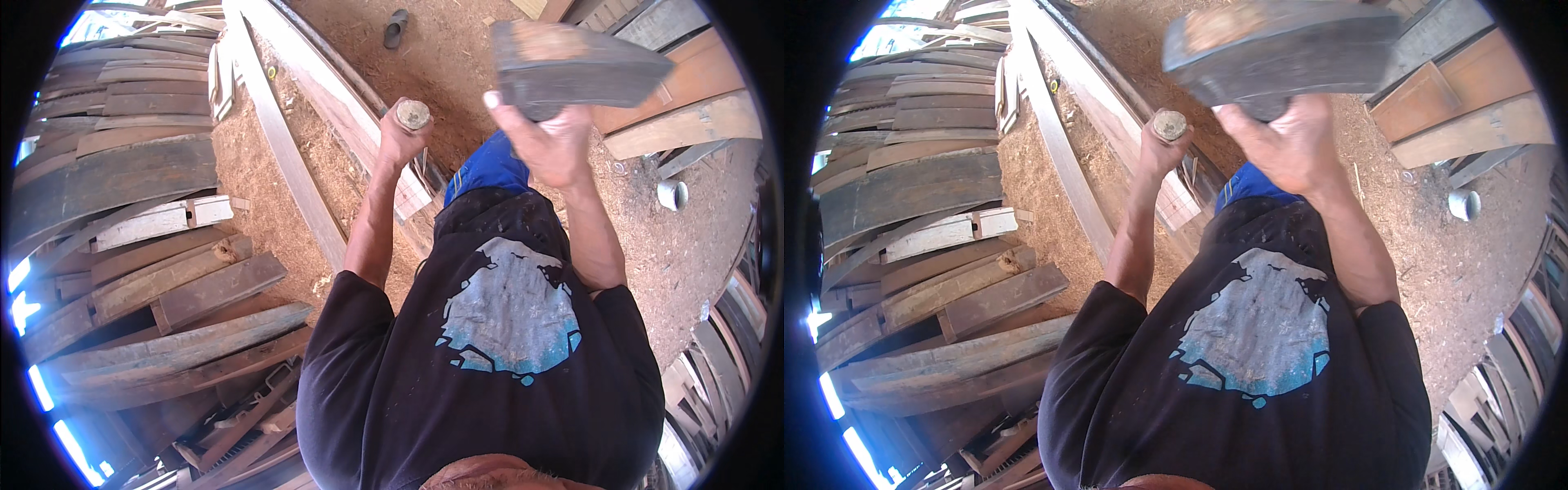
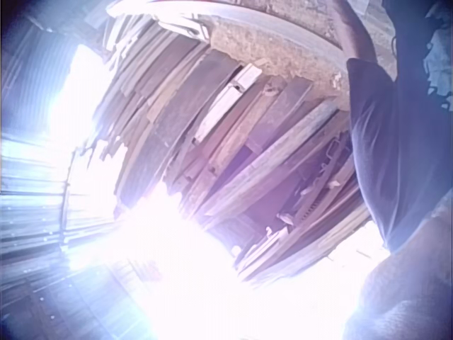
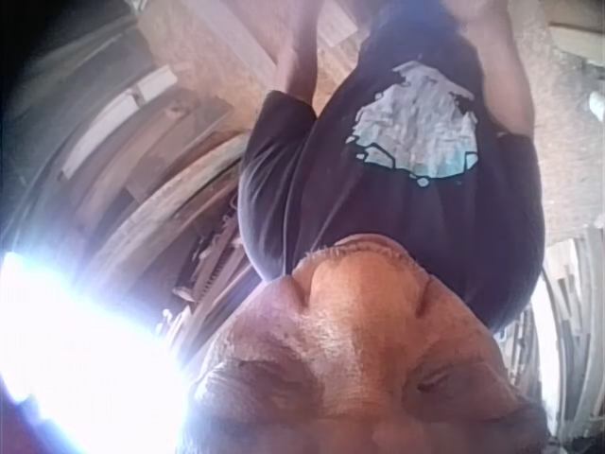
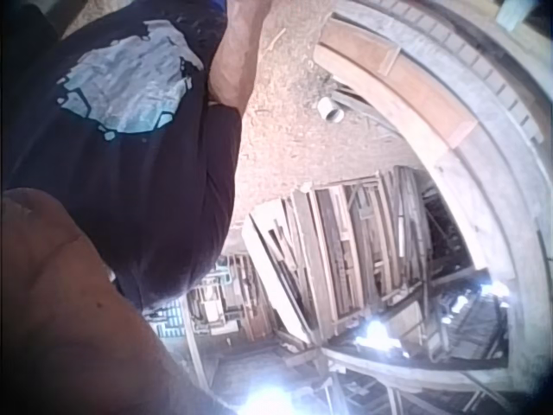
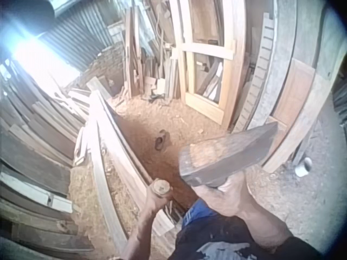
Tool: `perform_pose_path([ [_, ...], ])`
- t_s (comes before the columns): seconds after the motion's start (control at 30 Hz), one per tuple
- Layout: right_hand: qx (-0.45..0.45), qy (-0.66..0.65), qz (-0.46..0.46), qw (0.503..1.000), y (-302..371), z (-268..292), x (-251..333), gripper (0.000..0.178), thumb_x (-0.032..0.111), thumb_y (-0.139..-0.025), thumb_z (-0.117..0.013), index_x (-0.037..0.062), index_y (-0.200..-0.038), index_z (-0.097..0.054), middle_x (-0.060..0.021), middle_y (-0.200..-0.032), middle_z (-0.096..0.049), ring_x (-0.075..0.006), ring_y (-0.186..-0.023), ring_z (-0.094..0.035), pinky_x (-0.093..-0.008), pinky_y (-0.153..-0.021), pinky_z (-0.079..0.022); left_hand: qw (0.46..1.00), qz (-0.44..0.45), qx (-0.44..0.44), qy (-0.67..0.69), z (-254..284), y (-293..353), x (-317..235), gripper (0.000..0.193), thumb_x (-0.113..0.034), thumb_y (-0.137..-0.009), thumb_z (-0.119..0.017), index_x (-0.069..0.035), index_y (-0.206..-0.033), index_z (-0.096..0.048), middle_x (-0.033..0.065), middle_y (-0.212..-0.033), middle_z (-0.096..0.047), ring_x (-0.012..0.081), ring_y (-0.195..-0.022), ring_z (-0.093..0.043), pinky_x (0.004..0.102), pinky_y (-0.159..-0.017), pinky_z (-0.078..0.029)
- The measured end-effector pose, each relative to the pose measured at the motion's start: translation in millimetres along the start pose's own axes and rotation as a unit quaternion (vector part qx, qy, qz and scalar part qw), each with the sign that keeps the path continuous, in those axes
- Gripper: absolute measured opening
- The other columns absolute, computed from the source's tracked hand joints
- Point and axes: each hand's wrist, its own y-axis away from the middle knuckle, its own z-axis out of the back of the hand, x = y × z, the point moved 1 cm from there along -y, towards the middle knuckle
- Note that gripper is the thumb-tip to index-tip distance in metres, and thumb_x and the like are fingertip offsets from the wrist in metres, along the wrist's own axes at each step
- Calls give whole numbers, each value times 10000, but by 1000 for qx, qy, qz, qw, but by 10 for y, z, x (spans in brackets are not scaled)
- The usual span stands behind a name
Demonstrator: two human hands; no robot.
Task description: The person selects a wooden plank from a pile, then uses a chisel and a wooden mallet to shape the end of the plank. The person repeatedly strikes the chisel to remove wood and refine the shape.
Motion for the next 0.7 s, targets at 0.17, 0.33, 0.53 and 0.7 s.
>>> perform_pose_path([
  [0.17,212,269,-107,933,186,-484,-552,307,160,-809,-725,38,-1085,-671,-205,-860,-703,-355,-820,-698,-442,-749,-555,999,-5,46,10,-34,60,118,266,-69,-779,-730,-23,-1031,-659,79,-930,-736,147,-878,-690,308,-774,-547],
  [0.33,276,300,-165,898,379,-415,-744,361,222,-814,-711,30,-1112,-646,-191,-771,-686,-403,-737,-674,-471,-695,-542,994,-89,22,-51,-95,185,211,346,-34,-759,-733,-20,-1095,-653,95,-1019,-732,159,-937,-684,304,-800,-548],
  [0.53,136,145,-127,972,136,-258,-474,354,225,-813,-720,11,-1087,-652,-214,-835,-693,-384,-788,-681,-431,-727,-530,983,62,-147,88,98,-21,180,228,-14,-806,-755,-38,-963,-591,11,-853,-641,91,-754,-606,244,-683,-510],
  [0.7,83,85,-169,979,48,-69,-248,344,223,-829,-727,-32,-1052,-669,-187,-955,-723,-265,-851,-704,-359,-795,-531,994,73,-70,33,172,-53,73,203,-87,-809,-771,-46,-894,-591,0,-800,-632,91,-745,-598,260,-682,-497],
])
